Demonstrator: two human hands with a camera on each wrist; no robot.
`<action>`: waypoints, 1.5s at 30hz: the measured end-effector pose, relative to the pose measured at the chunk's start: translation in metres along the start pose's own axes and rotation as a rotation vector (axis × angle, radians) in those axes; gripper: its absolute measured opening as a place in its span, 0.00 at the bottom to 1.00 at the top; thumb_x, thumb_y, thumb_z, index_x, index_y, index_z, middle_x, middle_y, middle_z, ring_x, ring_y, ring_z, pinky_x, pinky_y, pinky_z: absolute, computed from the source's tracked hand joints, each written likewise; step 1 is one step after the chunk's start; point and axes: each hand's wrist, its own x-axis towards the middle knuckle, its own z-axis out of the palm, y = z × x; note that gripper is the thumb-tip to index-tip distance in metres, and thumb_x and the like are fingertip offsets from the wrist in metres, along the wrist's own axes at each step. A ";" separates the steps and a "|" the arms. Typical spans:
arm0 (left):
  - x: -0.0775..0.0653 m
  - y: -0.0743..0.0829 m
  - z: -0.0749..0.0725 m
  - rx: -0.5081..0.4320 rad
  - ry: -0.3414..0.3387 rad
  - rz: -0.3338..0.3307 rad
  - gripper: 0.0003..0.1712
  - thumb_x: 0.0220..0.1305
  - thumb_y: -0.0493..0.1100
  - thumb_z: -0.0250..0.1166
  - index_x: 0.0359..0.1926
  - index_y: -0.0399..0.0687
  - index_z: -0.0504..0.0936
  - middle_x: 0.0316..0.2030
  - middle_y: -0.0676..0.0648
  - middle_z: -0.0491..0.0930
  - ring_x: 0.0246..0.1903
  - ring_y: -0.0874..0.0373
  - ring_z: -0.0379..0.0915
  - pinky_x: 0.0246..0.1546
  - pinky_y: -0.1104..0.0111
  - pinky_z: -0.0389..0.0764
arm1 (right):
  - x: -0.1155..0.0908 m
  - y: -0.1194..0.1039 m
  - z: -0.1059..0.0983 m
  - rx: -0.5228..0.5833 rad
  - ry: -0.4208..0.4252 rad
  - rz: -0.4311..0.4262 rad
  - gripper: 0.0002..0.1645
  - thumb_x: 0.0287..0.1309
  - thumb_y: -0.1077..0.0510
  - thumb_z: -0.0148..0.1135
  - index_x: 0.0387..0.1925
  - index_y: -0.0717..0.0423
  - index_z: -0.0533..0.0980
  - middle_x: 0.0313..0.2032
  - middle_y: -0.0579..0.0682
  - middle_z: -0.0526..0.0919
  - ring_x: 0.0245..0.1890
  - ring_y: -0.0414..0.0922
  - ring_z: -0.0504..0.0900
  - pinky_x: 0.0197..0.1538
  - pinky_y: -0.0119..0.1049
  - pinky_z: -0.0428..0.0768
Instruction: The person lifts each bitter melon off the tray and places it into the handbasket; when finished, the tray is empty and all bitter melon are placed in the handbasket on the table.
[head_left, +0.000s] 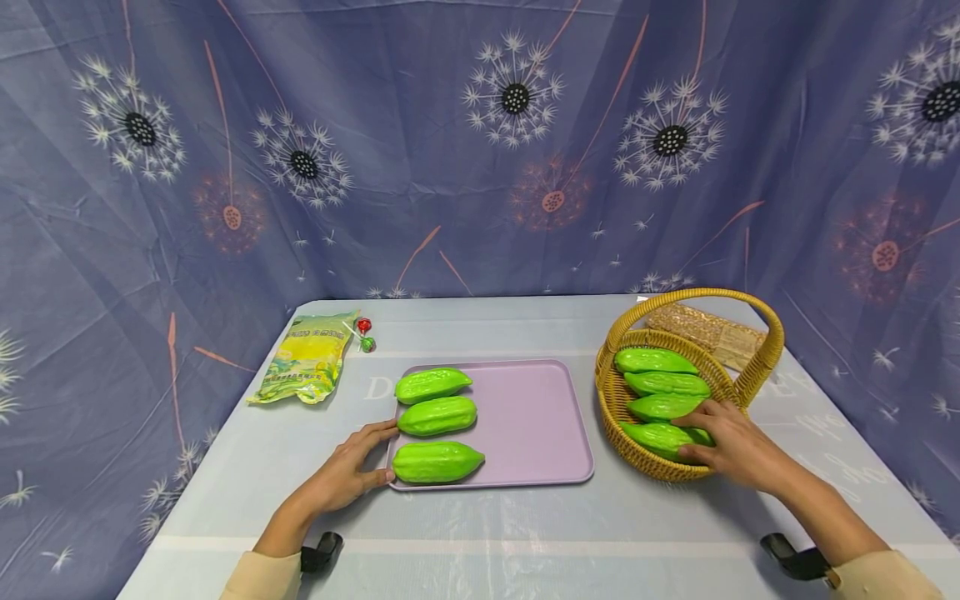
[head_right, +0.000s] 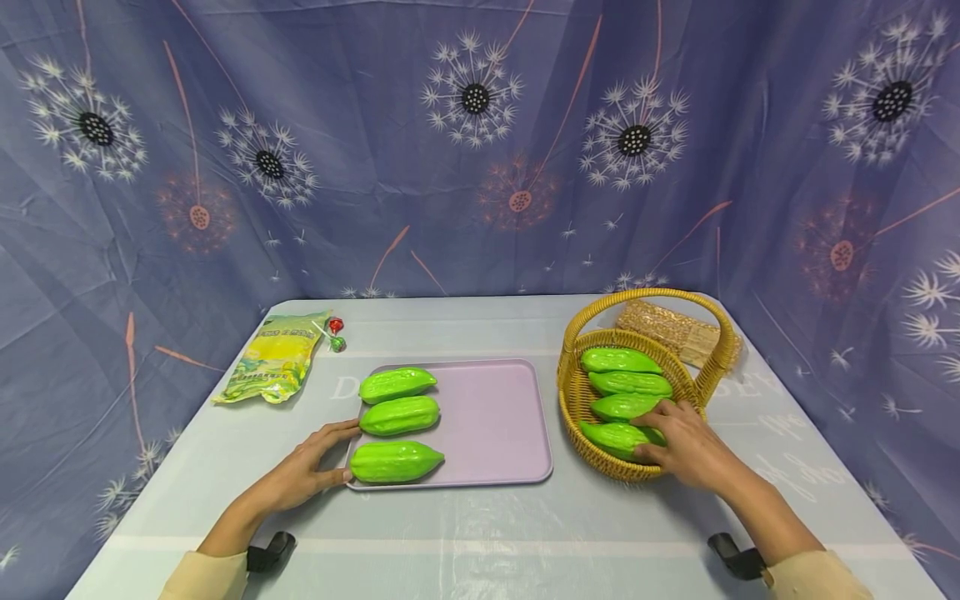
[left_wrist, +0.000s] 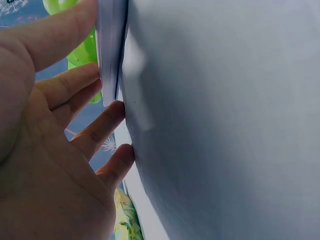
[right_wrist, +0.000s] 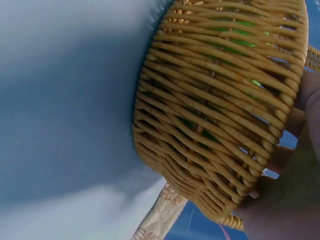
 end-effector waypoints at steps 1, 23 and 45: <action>0.000 0.000 0.000 0.000 0.000 0.002 0.36 0.56 0.47 0.67 0.65 0.43 0.67 0.69 0.44 0.61 0.69 0.40 0.53 0.63 0.38 0.55 | 0.000 0.001 -0.001 0.001 -0.006 -0.001 0.23 0.46 0.51 0.71 0.46 0.53 0.81 0.38 0.49 0.78 0.39 0.46 0.70 0.38 0.39 0.66; 0.000 -0.001 0.001 0.008 0.001 0.004 0.36 0.57 0.46 0.67 0.65 0.44 0.67 0.69 0.44 0.61 0.69 0.40 0.53 0.63 0.39 0.56 | -0.002 0.003 -0.007 0.026 -0.062 0.024 0.22 0.47 0.48 0.71 0.47 0.46 0.81 0.40 0.47 0.77 0.39 0.44 0.67 0.37 0.36 0.64; 0.000 0.001 0.000 0.004 -0.002 -0.005 0.36 0.57 0.45 0.67 0.65 0.43 0.67 0.69 0.43 0.60 0.69 0.39 0.52 0.63 0.38 0.55 | 0.006 -0.049 -0.019 0.039 0.206 -0.153 0.22 0.42 0.53 0.74 0.44 0.45 0.81 0.39 0.44 0.78 0.42 0.41 0.69 0.40 0.41 0.70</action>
